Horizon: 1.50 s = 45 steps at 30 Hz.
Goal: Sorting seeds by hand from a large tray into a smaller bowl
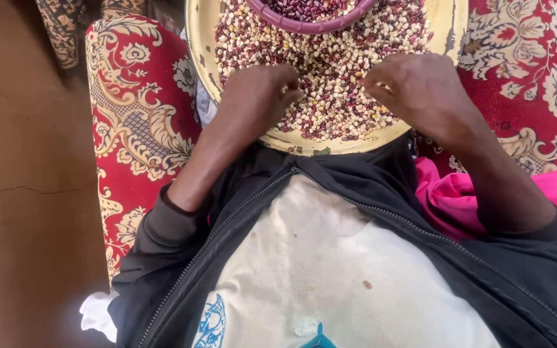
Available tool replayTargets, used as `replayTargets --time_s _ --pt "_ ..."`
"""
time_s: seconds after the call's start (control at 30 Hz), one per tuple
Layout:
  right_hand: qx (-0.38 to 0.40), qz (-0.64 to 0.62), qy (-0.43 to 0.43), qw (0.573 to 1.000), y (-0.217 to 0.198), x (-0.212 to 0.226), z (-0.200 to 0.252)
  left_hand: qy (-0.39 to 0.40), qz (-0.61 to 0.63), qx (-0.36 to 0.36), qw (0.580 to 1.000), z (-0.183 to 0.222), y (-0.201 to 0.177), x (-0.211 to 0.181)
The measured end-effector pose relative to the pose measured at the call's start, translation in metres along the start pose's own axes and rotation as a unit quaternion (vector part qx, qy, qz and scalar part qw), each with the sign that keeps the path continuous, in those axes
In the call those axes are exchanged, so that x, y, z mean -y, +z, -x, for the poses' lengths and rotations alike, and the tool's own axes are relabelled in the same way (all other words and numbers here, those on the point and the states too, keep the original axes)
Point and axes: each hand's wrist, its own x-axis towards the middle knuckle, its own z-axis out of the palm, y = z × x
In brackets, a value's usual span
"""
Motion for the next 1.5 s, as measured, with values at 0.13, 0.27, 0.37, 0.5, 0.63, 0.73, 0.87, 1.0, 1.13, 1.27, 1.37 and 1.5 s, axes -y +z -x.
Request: replayTargets --time_s 0.13,0.27,0.37,0.5,0.63,0.73,0.87,1.0,1.13,1.27,1.37,1.5 --pt "0.034 -0.033 -0.012 0.999 0.007 0.006 -0.005 0.058 0.026 0.078 0.995 0.000 0.022 -0.005" --pt "-0.014 -0.035 -0.061 0.997 0.033 0.004 -0.010 0.066 -0.003 0.079 0.995 0.001 0.023 -0.005" --pt "-0.035 -0.023 -0.072 0.996 0.050 -0.003 -0.015 0.067 -0.023 0.070 0.995 0.000 0.020 -0.003" --pt "0.000 -0.026 -0.041 0.999 0.046 -0.003 -0.016 0.068 -0.029 0.074 0.994 0.001 0.021 -0.003" --pt "0.115 -0.109 0.077 0.984 0.006 0.009 -0.015 0.057 -0.033 0.052 0.996 0.001 0.026 -0.001" --pt "0.092 -0.269 0.123 0.951 -0.014 0.001 -0.015 0.061 -0.011 -0.007 0.998 -0.007 0.028 -0.007" --pt "0.033 -0.495 0.165 0.852 -0.016 -0.028 -0.008 0.083 -0.015 -0.022 0.996 -0.037 0.053 -0.015" --pt "0.025 -0.653 0.094 0.751 -0.006 -0.044 -0.010 0.139 -0.046 -0.001 0.989 -0.054 0.083 -0.022" --pt "0.030 -0.640 0.097 0.762 -0.005 -0.047 -0.009 0.139 -0.070 0.026 0.987 -0.061 0.112 -0.019" --pt "0.058 -0.491 0.103 0.863 -0.025 -0.036 -0.003 0.080 -0.138 0.058 0.985 -0.065 0.125 -0.015" --pt "0.052 -0.276 0.045 0.959 -0.014 -0.033 0.001 0.078 -0.159 0.083 0.981 -0.061 0.125 -0.020" --pt "0.013 -0.106 0.023 0.994 0.004 -0.032 0.006 0.078 -0.138 0.078 0.984 -0.062 0.126 -0.023"
